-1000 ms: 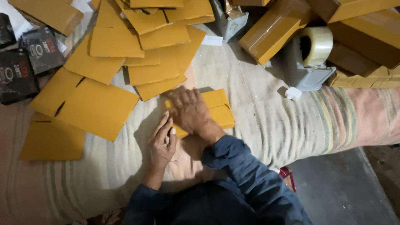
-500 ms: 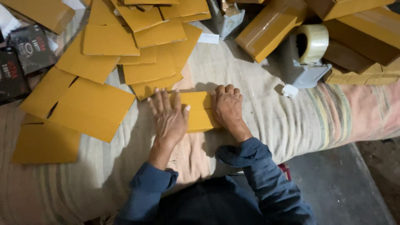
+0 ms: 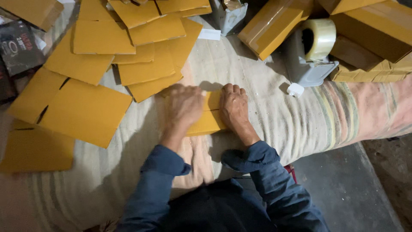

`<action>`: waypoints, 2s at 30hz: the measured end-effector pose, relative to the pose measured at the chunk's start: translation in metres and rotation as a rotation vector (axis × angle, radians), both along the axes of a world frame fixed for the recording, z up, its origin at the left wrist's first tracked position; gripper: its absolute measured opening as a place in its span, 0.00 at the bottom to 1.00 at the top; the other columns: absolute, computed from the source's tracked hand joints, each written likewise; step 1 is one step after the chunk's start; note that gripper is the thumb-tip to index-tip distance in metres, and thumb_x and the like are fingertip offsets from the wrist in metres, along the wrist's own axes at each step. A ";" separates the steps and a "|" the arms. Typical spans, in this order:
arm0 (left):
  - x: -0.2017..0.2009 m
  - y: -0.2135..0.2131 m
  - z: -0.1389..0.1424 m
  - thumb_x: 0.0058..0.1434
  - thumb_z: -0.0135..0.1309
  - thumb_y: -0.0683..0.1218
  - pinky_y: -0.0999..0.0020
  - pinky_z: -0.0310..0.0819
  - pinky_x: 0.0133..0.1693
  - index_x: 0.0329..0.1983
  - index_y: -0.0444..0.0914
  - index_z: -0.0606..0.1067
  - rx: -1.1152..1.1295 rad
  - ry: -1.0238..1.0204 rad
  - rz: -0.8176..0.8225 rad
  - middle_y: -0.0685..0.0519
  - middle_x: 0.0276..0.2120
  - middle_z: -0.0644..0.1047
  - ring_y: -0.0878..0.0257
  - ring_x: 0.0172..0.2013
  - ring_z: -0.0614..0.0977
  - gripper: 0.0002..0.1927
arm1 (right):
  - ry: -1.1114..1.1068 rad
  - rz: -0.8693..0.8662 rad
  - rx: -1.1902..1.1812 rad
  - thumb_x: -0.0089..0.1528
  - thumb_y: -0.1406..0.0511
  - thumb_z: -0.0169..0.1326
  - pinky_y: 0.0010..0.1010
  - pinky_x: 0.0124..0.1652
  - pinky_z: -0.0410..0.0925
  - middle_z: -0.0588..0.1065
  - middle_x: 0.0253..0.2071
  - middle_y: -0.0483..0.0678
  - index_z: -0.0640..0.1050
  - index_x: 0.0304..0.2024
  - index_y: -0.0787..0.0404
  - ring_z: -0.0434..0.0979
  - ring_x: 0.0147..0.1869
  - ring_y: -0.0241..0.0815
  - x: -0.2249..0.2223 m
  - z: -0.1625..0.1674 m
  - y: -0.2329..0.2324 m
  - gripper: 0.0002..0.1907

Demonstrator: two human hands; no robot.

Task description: The person folds flat yellow cardboard blanks into small mailing boxes, pressing the creases and tucking the flaps to form each box, then sets the finished box aside and takes the next flat blank from the pile. The person repeats this folding cycle throughout the episode.

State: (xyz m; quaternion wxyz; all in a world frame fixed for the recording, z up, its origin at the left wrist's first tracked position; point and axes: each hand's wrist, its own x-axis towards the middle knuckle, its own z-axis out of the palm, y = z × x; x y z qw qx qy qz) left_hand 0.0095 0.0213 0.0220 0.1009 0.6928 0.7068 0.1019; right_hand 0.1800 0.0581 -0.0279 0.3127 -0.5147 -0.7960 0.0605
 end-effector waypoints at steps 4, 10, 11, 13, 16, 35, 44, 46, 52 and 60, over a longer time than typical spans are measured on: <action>-0.039 -0.020 -0.009 0.76 0.33 0.55 0.45 0.66 0.59 0.51 0.35 0.75 0.010 -0.018 0.129 0.39 0.52 0.77 0.45 0.53 0.77 0.24 | 0.009 0.046 0.029 0.68 0.65 0.48 0.54 0.45 0.65 0.75 0.41 0.61 0.74 0.45 0.64 0.72 0.45 0.63 -0.001 0.004 -0.001 0.09; -0.033 -0.046 -0.024 0.72 0.37 0.53 0.46 0.67 0.61 0.64 0.35 0.69 0.189 -0.375 0.317 0.33 0.62 0.64 0.37 0.60 0.71 0.24 | 0.008 0.022 0.013 0.68 0.65 0.48 0.54 0.45 0.65 0.75 0.40 0.60 0.74 0.45 0.64 0.72 0.44 0.62 -0.003 0.004 -0.003 0.08; -0.029 -0.052 -0.024 0.72 0.37 0.53 0.45 0.65 0.60 0.69 0.37 0.64 0.152 -0.459 0.351 0.31 0.67 0.59 0.35 0.62 0.67 0.26 | 0.007 0.014 0.013 0.69 0.65 0.48 0.54 0.45 0.65 0.75 0.39 0.60 0.74 0.45 0.64 0.72 0.44 0.61 -0.003 0.004 -0.004 0.08; -0.016 -0.069 -0.024 0.72 0.40 0.53 0.45 0.62 0.62 0.75 0.39 0.60 0.186 -0.517 0.367 0.30 0.71 0.54 0.33 0.66 0.62 0.30 | 0.006 0.015 0.009 0.68 0.65 0.48 0.54 0.45 0.65 0.75 0.39 0.60 0.74 0.45 0.64 0.72 0.44 0.62 -0.003 0.004 -0.004 0.08; -0.002 -0.100 -0.026 0.71 0.46 0.54 0.46 0.59 0.66 0.75 0.39 0.61 0.414 -0.384 0.276 0.29 0.73 0.53 0.32 0.71 0.60 0.31 | -0.012 0.013 0.008 0.68 0.65 0.48 0.53 0.45 0.65 0.75 0.41 0.60 0.74 0.45 0.64 0.72 0.46 0.62 -0.003 0.009 -0.005 0.09; -0.034 -0.111 -0.032 0.49 0.59 0.70 0.53 0.65 0.65 0.72 0.33 0.64 0.495 -0.289 -0.079 0.45 0.73 0.62 0.41 0.70 0.66 0.54 | -0.701 0.397 0.272 0.65 0.48 0.54 0.50 0.77 0.42 0.53 0.78 0.61 0.56 0.75 0.67 0.46 0.84 0.58 -0.041 0.029 -0.070 0.46; -0.042 -0.110 -0.008 0.37 0.73 0.57 0.54 0.66 0.64 0.70 0.38 0.64 0.281 -0.177 -0.062 0.51 0.74 0.59 0.45 0.68 0.65 0.56 | -0.460 0.387 -0.144 0.39 0.40 0.69 0.53 0.73 0.41 0.53 0.74 0.61 0.54 0.72 0.67 0.46 0.80 0.61 0.024 0.051 -0.034 0.70; -0.036 -0.107 -0.004 0.35 0.74 0.59 0.47 0.59 0.66 0.71 0.38 0.64 0.252 -0.101 -0.034 0.50 0.73 0.59 0.43 0.70 0.60 0.58 | -0.452 0.367 -0.101 0.39 0.39 0.68 0.55 0.72 0.40 0.54 0.74 0.64 0.55 0.71 0.71 0.46 0.79 0.62 0.026 0.054 -0.037 0.70; -0.014 -0.095 -0.002 0.36 0.73 0.59 0.40 0.45 0.71 0.72 0.41 0.62 0.236 0.028 -0.086 0.52 0.72 0.61 0.50 0.73 0.53 0.58 | -0.565 0.369 0.048 0.46 0.40 0.64 0.57 0.74 0.40 0.56 0.74 0.64 0.57 0.71 0.73 0.49 0.80 0.61 -0.003 0.051 -0.050 0.64; -0.028 -0.101 -0.007 0.45 0.64 0.63 0.40 0.42 0.70 0.73 0.35 0.61 0.229 0.018 -0.094 0.47 0.74 0.59 0.49 0.74 0.53 0.55 | -0.464 0.418 -0.018 0.48 0.36 0.57 0.57 0.72 0.38 0.54 0.74 0.66 0.55 0.72 0.74 0.45 0.80 0.62 0.033 0.049 -0.039 0.65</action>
